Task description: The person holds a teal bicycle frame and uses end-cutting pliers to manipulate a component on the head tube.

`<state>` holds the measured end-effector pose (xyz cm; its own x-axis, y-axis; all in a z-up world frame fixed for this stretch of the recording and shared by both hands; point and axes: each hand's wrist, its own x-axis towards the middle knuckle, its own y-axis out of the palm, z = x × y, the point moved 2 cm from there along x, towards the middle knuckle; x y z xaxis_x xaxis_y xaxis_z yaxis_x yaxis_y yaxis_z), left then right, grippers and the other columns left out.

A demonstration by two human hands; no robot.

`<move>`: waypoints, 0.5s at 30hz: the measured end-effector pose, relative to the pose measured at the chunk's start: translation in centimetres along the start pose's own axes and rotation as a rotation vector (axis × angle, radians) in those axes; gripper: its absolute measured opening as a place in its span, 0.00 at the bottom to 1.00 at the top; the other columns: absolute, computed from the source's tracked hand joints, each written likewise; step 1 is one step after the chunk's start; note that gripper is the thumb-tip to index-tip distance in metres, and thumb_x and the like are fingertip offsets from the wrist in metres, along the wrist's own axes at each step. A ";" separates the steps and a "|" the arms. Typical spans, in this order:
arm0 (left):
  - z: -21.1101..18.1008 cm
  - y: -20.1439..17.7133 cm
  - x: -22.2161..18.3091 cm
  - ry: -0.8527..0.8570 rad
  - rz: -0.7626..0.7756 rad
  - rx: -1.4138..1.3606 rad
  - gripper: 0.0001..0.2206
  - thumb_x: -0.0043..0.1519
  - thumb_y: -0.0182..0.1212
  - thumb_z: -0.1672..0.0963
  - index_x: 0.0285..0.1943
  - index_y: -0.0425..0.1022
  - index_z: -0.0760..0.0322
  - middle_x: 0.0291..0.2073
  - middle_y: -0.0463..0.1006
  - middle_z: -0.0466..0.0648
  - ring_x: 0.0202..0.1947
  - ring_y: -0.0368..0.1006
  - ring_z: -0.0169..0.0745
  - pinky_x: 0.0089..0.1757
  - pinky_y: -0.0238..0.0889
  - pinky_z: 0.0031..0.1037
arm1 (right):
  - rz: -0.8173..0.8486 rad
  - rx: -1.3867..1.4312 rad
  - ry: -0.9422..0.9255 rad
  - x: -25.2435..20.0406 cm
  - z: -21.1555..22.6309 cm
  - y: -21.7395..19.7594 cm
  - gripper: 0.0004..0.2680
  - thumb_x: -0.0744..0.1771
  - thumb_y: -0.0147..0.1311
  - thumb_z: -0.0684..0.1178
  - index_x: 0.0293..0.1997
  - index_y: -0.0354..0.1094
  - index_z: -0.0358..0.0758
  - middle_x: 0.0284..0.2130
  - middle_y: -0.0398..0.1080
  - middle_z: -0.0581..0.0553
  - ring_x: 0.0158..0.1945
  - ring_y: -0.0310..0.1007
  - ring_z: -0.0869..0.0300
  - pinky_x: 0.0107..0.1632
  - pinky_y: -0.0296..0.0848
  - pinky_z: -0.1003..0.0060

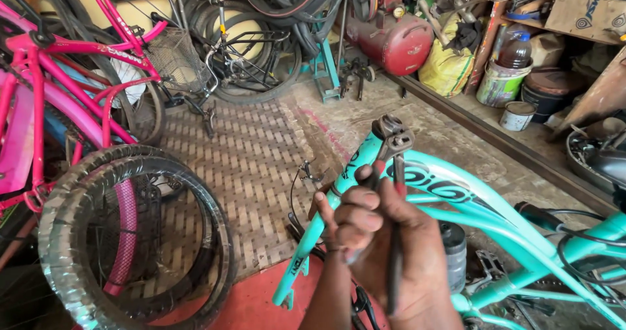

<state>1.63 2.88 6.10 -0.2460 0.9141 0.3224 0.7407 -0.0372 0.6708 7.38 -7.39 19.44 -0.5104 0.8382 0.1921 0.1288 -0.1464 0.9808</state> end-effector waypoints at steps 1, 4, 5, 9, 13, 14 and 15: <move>0.0 -0.2 0.2 -0.077 0.005 0.008 0.35 0.67 0.36 0.36 0.55 0.74 0.66 0.42 0.81 0.50 0.39 0.75 0.41 0.41 0.67 0.35 | -0.001 -0.014 -0.016 0.1 -0.2 -0.1 0.08 0.69 0.50 0.48 0.50 0.67 0.38 0.31 0.63 0.49 0.30 0.61 0.63 0.35 0.64 0.67; -1.9 -4.0 1.5 -0.435 0.114 0.085 0.36 0.64 0.36 0.34 0.55 0.76 0.62 0.40 0.82 0.49 0.36 0.76 0.42 0.39 0.67 0.35 | 0.033 -0.026 -0.022 0.0 -0.4 -0.3 0.08 0.69 0.50 0.47 0.51 0.66 0.37 0.31 0.63 0.49 0.30 0.61 0.63 0.35 0.64 0.66; -3.1 -6.0 2.7 -0.583 0.190 0.127 0.37 0.63 0.36 0.34 0.55 0.76 0.61 0.39 0.83 0.48 0.35 0.77 0.42 0.38 0.67 0.36 | 0.071 -0.016 0.000 -0.3 0.0 -0.2 0.08 0.70 0.50 0.47 0.52 0.65 0.36 0.31 0.62 0.49 0.31 0.61 0.63 0.35 0.64 0.67; -4.1 -9.2 7.1 -1.058 0.284 0.198 0.37 0.62 0.39 0.32 0.50 0.78 0.59 0.37 0.83 0.48 0.36 0.77 0.44 0.41 0.69 0.38 | 0.088 -0.035 0.041 -0.6 1.2 -0.5 0.08 0.70 0.49 0.46 0.53 0.63 0.35 0.34 0.62 0.50 0.32 0.61 0.64 0.36 0.63 0.68; -3.1 -8.4 5.1 -0.845 -0.024 0.332 0.37 0.61 0.41 0.32 0.47 0.76 0.62 0.34 0.79 0.53 0.39 0.77 0.55 0.45 0.69 0.47 | 0.182 0.016 0.142 -0.7 1.9 -0.6 0.10 0.71 0.50 0.49 0.55 0.62 0.34 0.34 0.61 0.49 0.32 0.60 0.64 0.36 0.63 0.67; -2.9 -8.2 4.0 -0.738 -0.124 0.368 0.37 0.61 0.42 0.32 0.46 0.75 0.64 0.32 0.77 0.55 0.38 0.76 0.60 0.44 0.68 0.51 | 0.189 0.019 0.140 -0.7 2.1 -0.6 0.11 0.71 0.50 0.49 0.56 0.62 0.34 0.34 0.61 0.49 0.32 0.60 0.63 0.36 0.63 0.67; -2.6 -7.6 2.9 -0.495 -0.213 0.636 0.33 0.62 0.47 0.36 0.50 0.75 0.65 0.39 0.78 0.55 0.44 0.76 0.59 0.48 0.68 0.49 | 0.191 0.018 0.135 -0.9 2.3 -0.6 0.11 0.71 0.49 0.49 0.57 0.62 0.34 0.34 0.61 0.48 0.32 0.60 0.63 0.35 0.63 0.67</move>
<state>-6.31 4.75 3.70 -0.2275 0.9531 -0.1995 0.9578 0.2560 0.1307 9.75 -6.84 18.60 -0.5843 0.7181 0.3780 0.2482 -0.2853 0.9257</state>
